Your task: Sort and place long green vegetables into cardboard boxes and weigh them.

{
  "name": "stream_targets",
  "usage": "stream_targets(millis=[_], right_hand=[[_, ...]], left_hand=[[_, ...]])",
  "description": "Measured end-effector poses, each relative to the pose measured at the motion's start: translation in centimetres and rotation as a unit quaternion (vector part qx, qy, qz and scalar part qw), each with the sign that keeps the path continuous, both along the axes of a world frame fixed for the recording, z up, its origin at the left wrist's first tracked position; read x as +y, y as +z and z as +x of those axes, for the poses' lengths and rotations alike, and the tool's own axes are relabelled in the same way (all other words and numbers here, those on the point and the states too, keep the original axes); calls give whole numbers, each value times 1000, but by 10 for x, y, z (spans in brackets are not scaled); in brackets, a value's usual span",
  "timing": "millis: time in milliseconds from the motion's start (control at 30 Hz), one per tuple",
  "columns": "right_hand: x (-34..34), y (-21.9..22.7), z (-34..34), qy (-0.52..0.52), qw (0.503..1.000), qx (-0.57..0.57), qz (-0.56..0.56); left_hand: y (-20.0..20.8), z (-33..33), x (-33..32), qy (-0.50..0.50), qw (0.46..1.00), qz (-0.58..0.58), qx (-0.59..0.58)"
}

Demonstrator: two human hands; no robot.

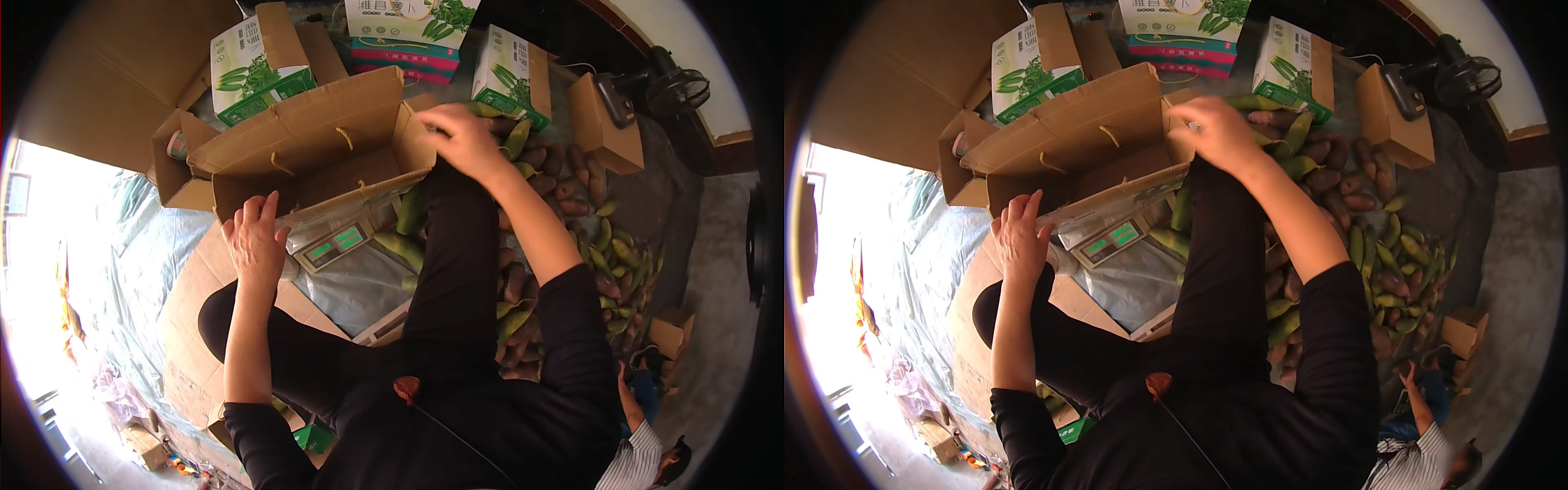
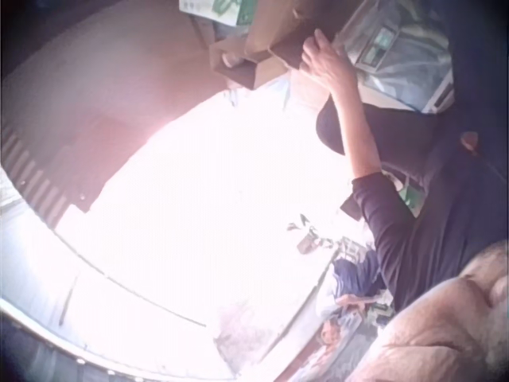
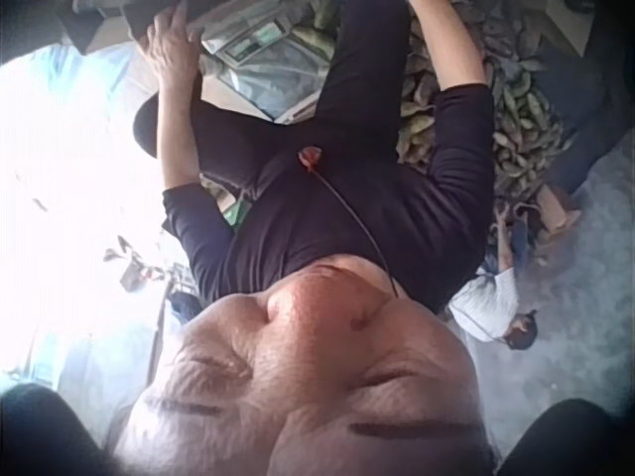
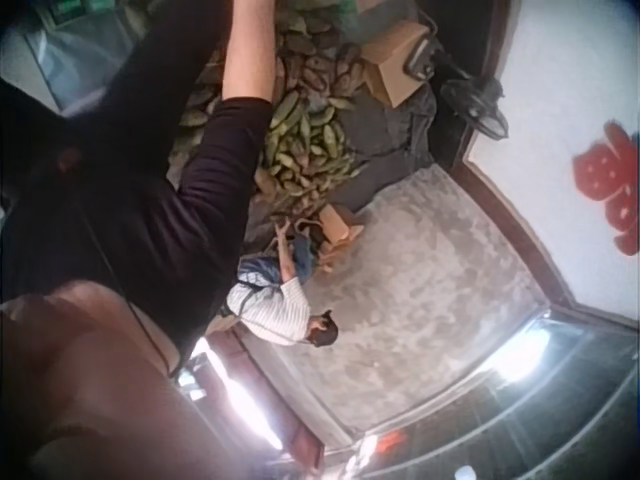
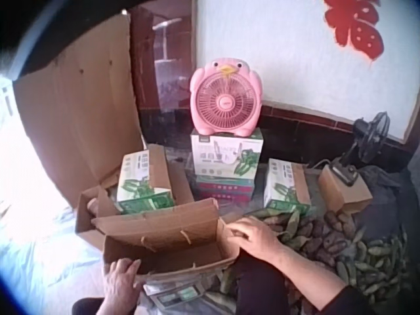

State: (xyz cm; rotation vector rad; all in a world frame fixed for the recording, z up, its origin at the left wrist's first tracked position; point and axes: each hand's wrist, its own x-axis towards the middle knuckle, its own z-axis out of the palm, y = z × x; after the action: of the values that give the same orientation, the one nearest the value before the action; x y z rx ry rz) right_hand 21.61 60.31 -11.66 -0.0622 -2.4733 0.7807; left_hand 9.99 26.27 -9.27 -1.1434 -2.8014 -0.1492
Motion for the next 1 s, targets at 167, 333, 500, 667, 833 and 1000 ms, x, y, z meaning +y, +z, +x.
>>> stream_targets(millis=[167, 333, 500, 667, 833, 1000], right_hand=[[79, -95, 81, -246, 910, -79, -324], [39, -224, 154, -247, 792, -193, -523], [-2, -232, 137, -242, 769, -225, -547], [33, -225, 146, -260, 748, -254, -555], [18, -225, 143, -275, 728, -286, -560], [16, -218, 163, -284, 716, -309, -558]], left_hand=[[-30, -14, 0, 5, 998, -6, -65], [-40, -17, 13, -6, 996, 6, -89], [-35, -14, 5, 4, 995, 19, -93], [-35, -12, 9, -3, 995, 23, -99], [-30, -9, 9, 7, 993, 30, -110], [-32, -9, 5, 2, 993, 30, -118]])
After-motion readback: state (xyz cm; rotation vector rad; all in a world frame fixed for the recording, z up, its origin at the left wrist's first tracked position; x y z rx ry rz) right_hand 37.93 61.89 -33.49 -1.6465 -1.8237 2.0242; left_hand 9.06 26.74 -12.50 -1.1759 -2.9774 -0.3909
